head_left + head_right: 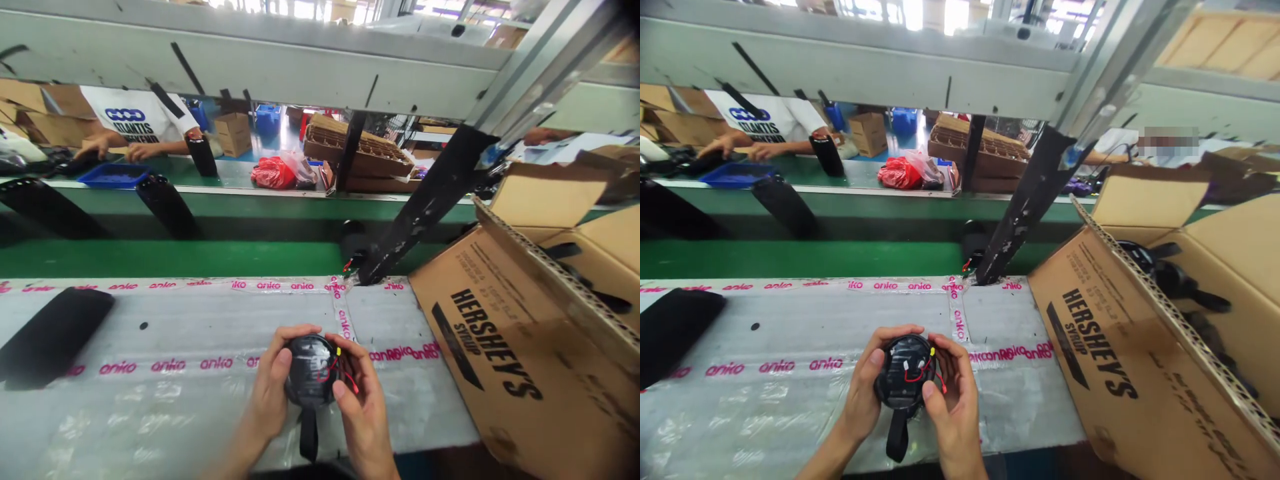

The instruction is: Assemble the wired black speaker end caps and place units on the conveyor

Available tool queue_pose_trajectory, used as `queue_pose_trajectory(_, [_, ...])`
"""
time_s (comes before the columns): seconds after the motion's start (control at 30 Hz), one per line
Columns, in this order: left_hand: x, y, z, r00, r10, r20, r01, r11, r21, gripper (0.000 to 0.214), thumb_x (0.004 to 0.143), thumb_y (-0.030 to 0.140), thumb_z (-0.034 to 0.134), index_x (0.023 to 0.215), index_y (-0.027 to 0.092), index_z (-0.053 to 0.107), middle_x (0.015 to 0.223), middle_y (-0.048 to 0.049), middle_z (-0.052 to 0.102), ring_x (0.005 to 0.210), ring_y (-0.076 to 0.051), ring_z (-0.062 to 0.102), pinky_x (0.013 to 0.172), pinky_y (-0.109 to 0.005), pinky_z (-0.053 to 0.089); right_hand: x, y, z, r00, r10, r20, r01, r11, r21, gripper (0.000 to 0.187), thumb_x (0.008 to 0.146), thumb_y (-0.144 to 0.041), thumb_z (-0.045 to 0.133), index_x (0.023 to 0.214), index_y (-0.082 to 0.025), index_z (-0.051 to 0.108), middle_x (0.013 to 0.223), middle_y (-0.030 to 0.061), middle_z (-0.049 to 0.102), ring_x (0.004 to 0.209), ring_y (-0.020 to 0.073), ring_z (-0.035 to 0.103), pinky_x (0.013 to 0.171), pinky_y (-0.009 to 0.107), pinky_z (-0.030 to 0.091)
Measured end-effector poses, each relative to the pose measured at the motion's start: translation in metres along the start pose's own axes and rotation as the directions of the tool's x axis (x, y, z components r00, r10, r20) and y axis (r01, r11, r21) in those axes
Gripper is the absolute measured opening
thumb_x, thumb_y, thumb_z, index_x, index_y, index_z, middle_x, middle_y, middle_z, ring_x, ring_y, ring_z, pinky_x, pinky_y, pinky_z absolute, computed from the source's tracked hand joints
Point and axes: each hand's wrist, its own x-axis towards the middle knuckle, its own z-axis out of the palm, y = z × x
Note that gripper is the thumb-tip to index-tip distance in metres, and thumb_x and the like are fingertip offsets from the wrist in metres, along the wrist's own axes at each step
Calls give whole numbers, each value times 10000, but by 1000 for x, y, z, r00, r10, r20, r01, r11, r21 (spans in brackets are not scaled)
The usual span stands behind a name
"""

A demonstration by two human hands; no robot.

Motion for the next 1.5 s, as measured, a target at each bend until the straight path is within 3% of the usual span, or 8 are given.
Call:
queue_pose_trajectory(0.13, [-3,5,3,998,-23,-51,25,998,49,460,1133,522,391,1331,221,676,1426,-92,721,1265,-252,682,1081,-375,508,-8,-6,-1,999,15,-51,-21,993,-119,386,1008,-422,731,1379,-317,709,1507,83,700,1427,310,644,1224,483,521])
queue_pose_trajectory(0.3, [-8,4,6,994,29,-109,-23,998,57,446,1133,534,393,1283,228,681,1381,-91,730,1289,-258,657,1091,-391,503,-11,-13,-3,989,-148,-23,132,936,-326,360,1034,-330,682,1388,-352,742,1508,64,709,1452,312,621,1263,533,466])
queue_pose_trajectory(0.53, [-1,1,3,997,-14,-69,10,998,-54,470,1084,603,486,1228,212,702,1311,-118,750,1212,-287,690,1036,-400,541,0,-18,-6,997,-74,8,74,985,-157,312,997,-387,737,1303,-333,755,1441,74,748,1383,304,685,1203,470,539])
queue_pose_trajectory(0.7, [-15,0,3,995,49,-88,-54,997,-57,435,1090,583,487,1224,253,737,1307,-94,766,1259,-288,687,1069,-406,538,-21,-8,3,995,-87,-41,82,989,-123,324,1023,-406,702,1339,-342,740,1505,79,708,1451,309,630,1239,480,503])
queue_pose_trajectory(1.0, [-51,-13,-5,924,383,-18,-381,922,66,423,1100,536,421,1349,309,676,1332,-61,777,1316,-312,655,1244,-527,377,-62,24,14,969,-216,-116,214,976,-33,356,982,-490,743,1302,-342,791,1320,126,808,1350,380,698,1183,608,518])
queue_pose_trajectory(1.1, [-46,-5,-3,959,284,-20,-283,959,26,412,1102,547,420,1318,319,687,1330,-49,772,1341,-304,638,1243,-500,383,-58,16,9,984,-135,-116,134,991,-19,348,954,-525,770,1251,-344,788,1415,119,761,1404,370,655,1211,584,493])
queue_pose_trajectory(1.27, [-12,14,-3,989,-115,91,119,992,-41,460,1094,580,452,1288,271,733,1463,-74,713,1334,-306,658,1095,-386,518,-32,-8,3,998,5,-58,-8,998,-55,315,1027,-436,691,1321,-323,680,1610,100,610,1534,332,531,1263,560,439])
queue_pose_trajectory(1.5, [21,23,-10,948,-140,285,158,987,-41,559,1079,607,446,1362,214,724,1351,-104,772,1195,-313,729,1047,-386,544,-13,-22,5,992,119,-52,-118,993,12,297,1042,-423,691,1317,-318,651,1636,79,589,1507,292,567,1245,487,480])
